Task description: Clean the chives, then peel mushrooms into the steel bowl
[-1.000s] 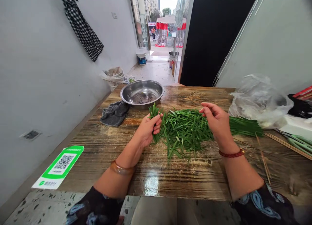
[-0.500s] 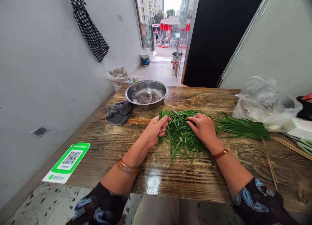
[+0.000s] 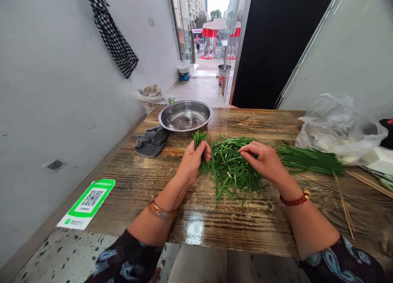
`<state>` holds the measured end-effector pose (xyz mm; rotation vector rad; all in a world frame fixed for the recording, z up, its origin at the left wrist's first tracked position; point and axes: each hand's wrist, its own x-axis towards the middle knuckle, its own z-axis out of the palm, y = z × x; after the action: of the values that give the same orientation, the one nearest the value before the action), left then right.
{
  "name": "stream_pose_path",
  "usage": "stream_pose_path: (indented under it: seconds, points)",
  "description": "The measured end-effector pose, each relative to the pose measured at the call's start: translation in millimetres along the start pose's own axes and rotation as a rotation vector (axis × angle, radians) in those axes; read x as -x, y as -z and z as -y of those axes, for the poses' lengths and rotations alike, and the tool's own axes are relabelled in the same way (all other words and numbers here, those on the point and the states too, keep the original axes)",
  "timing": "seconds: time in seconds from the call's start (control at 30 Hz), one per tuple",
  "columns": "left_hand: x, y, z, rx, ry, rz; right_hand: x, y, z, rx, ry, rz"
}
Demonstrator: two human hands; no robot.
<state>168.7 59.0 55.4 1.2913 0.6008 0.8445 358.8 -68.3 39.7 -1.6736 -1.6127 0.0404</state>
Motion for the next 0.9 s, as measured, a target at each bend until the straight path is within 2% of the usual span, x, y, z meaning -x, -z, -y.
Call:
stream_pose_path:
  seconds: [0.07,0.17,0.27,0.37,0.47,0.57,0.63,0.77,0.9]
  points:
    - [1.6,-1.5,-1.0,-0.065,-0.074,0.0,0.4,-1.8,6.5,-0.014,0.064,0.066]
    - [5.3,-4.7,-3.3,-0.274,-0.137,0.108,2.5,-10.0,18.5,0.086,0.153,0.079]
    - [9.2,-8.0,-3.8,-0.525,-0.18,0.237,5.0,-18.9,28.3,0.214,0.182,0.019]
    - [12.4,-11.2,-2.2,-0.639,-0.2,0.332,5.0,-21.7,31.0,0.172,0.157,-0.051]
    - [13.1,-12.2,0.6,-0.551,-0.114,0.384,2.3,-15.1,23.7,0.002,0.077,-0.121]
    - [10.4,-10.1,3.2,-0.335,0.019,0.324,-0.5,-2.2,5.6,-0.088,-0.087,-0.256]
    - [7.4,-7.7,3.6,-0.208,0.071,0.26,-1.2,6.5,-9.9,-0.087,-0.182,-0.298]
    - [2.4,-3.9,1.0,0.003,0.157,0.155,-0.2,16.6,-33.9,-0.063,-0.252,-0.191]
    - [-0.1,-2.2,-2.0,0.063,0.179,0.069,0.1,12.0,-31.9,-0.042,-0.165,-0.05]
